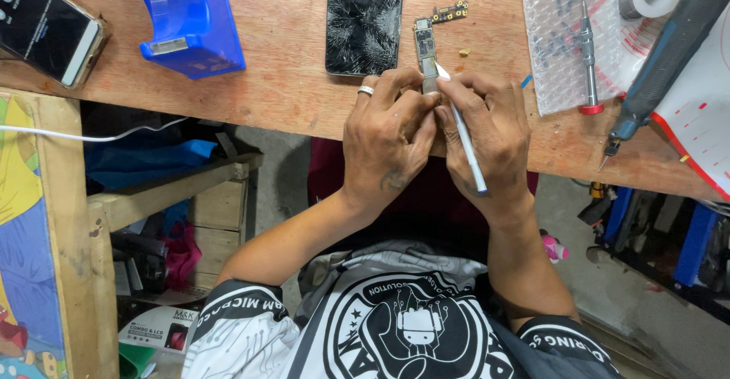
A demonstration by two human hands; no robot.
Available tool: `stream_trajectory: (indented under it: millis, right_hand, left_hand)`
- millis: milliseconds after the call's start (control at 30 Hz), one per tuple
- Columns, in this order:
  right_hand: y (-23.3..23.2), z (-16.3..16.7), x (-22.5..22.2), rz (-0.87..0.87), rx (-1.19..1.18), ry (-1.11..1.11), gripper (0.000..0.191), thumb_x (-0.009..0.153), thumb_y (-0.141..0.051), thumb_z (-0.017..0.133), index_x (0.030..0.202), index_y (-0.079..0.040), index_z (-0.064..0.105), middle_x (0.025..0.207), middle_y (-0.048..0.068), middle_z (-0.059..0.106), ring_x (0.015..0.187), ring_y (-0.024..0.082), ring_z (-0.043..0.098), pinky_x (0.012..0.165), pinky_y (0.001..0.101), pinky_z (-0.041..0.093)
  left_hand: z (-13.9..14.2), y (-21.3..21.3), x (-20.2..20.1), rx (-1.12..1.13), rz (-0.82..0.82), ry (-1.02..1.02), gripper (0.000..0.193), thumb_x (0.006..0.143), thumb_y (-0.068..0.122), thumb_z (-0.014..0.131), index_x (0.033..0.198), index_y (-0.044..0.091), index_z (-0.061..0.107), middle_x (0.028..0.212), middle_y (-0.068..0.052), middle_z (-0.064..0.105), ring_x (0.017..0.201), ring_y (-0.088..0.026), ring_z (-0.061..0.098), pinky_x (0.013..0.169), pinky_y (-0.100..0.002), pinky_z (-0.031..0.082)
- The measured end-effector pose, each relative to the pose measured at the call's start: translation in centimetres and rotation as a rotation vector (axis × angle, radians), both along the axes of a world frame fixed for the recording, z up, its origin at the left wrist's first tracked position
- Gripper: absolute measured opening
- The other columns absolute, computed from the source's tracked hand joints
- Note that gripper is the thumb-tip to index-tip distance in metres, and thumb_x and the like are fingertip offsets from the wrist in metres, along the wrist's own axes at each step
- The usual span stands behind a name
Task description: The person holds a small electronic circuit board and uses a pen-like tool to probe and adjust components on its surface. The hands rotate the board to access different areas while working at a cluttered workbench.
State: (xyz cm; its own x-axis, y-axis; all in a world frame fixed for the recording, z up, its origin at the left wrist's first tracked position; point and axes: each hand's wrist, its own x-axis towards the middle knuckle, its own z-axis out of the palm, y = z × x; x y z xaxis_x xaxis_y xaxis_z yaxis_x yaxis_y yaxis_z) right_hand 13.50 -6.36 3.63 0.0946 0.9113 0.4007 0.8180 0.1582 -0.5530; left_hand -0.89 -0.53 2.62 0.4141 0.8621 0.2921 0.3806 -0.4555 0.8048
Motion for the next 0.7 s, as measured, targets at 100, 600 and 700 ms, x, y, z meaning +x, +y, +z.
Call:
stream_trajectory:
  millis: [100, 600, 700]
  right_hand:
    - [0.19, 0.18, 0.01, 0.031, 0.007, -0.003, 0.031, 0.101, 0.003, 0.074, 0.131, -0.001, 0.067, 0.131, 0.015, 0.067, 0.112, 0.032, 0.062, 0.100, 0.0407, 0.051]
    - [0.13, -0.06, 0.38, 0.052, 0.012, -0.067, 0.040, 0.095, 0.008, 0.072, 0.134, 0.001, 0.068, 0.137, 0.014, 0.067, 0.113, 0.033, 0.062, 0.102, 0.0421, 0.049]
    - [0.06, -0.05, 0.49, 0.059, 0.000, -0.067, 0.041, 0.095, 0.008, 0.072, 0.135, 0.000, 0.068, 0.138, 0.014, 0.067, 0.113, 0.034, 0.061, 0.102, 0.0418, 0.050]
  left_hand:
    - [0.01, -0.07, 0.19, -0.032, 0.017, -0.015, 0.015, 0.089, 0.008, 0.077, 0.103, 0.005, 0.071, 0.120, -0.008, 0.063, 0.107, -0.028, 0.063, 0.089, -0.040, 0.054]
    - [-0.07, -0.24, 0.52, 0.027, 0.067, 0.004, 0.017, 0.086, 0.007, 0.077, 0.103, 0.007, 0.073, 0.130, -0.007, 0.066, 0.115, -0.030, 0.061, 0.097, -0.040, 0.054]
    - [-0.06, -0.32, 0.62, 0.011, 0.073, -0.005, 0.017, 0.086, 0.007, 0.076, 0.103, 0.007, 0.073, 0.131, -0.006, 0.065, 0.114, -0.030, 0.061, 0.097, -0.040, 0.054]
